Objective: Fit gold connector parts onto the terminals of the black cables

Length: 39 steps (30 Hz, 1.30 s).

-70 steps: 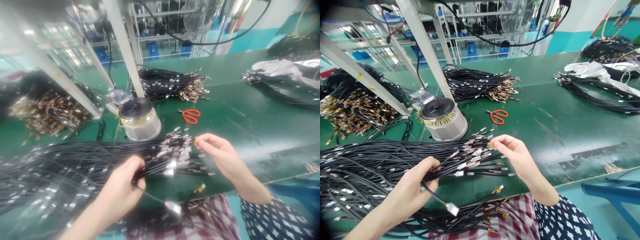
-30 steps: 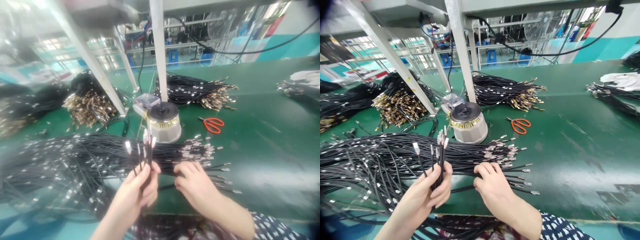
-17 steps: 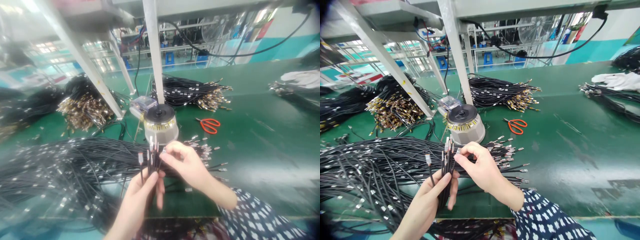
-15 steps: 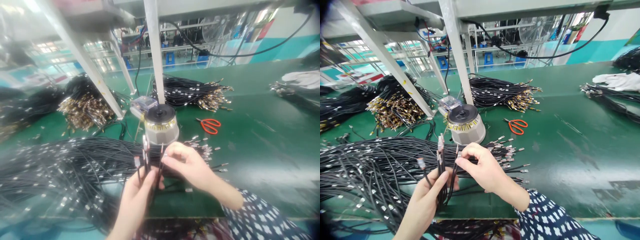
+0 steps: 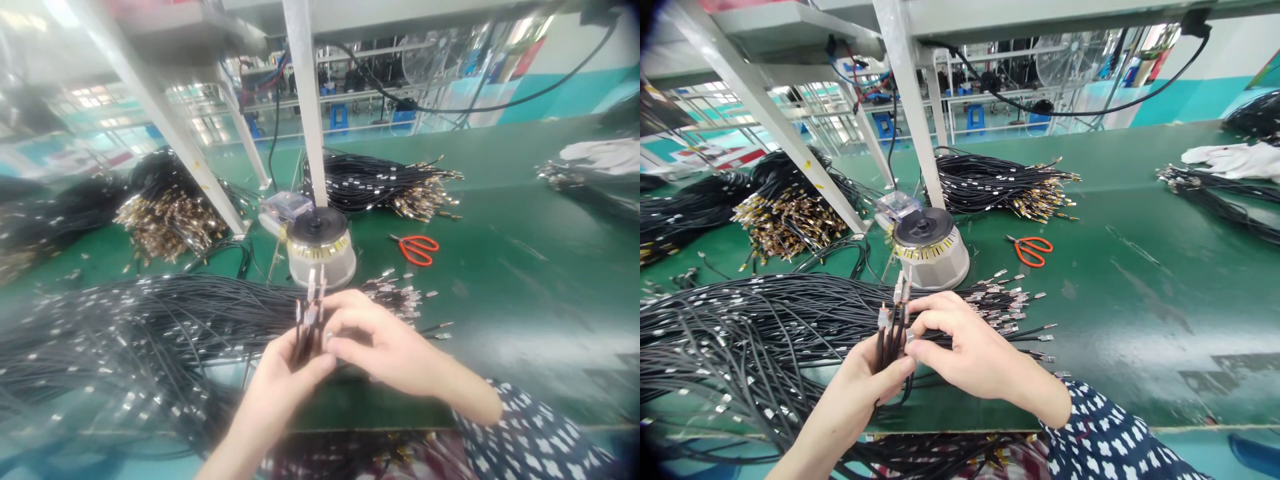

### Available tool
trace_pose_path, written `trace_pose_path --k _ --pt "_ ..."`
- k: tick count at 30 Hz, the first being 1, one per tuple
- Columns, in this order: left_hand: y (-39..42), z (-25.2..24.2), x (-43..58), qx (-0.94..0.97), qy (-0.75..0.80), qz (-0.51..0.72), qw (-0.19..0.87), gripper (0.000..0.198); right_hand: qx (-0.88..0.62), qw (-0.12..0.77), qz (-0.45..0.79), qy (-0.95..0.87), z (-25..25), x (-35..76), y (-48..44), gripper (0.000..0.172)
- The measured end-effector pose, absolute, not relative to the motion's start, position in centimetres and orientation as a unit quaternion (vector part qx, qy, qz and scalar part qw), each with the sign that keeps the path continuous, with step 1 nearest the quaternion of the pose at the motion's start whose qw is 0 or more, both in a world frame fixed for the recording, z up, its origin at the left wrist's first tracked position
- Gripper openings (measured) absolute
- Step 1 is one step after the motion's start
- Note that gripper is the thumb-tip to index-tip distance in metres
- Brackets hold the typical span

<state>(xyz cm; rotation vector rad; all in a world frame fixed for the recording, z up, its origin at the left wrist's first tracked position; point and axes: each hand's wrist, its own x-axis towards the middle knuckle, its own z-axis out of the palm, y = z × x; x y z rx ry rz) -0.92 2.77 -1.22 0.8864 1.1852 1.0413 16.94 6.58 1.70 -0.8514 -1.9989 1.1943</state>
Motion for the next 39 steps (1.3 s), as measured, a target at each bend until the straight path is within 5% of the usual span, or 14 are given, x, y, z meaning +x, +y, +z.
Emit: trace_pose_path --k 12,16,19,25,32,39 --pt "1.5 1.8 -2.1 0.565 0.573 0.493 0.332 0.019 -0.345 0.304 0.484 -0.744 1.8 18.0 6.7 0.009" --pt "1.6 2.1 -1.7 0.459 0.511 0.496 0.531 0.031 -0.348 0.302 0.486 -0.742 2.1 17.7 6.9 0.009" --pt "1.8 1.3 -1.2 0.356 0.506 0.476 0.625 0.022 -0.336 0.311 0.489 -0.742 2.0 17.3 6.8 0.009" --pt "1.9 -0.2 -0.9 0.339 0.55 0.465 0.606 0.027 -0.327 0.337 0.5 -0.728 1.1 16.5 6.4 0.002" --pt "1.6 -0.5 -1.0 0.325 0.556 0.495 0.583 0.032 -0.355 0.428 0.642 -0.528 0.3 17.0 7.4 0.02" --pt "1.3 -0.7 -1.1 0.38 0.545 0.491 0.563 0.029 -0.311 0.382 0.741 -0.456 0.0 16.2 7.1 0.033"
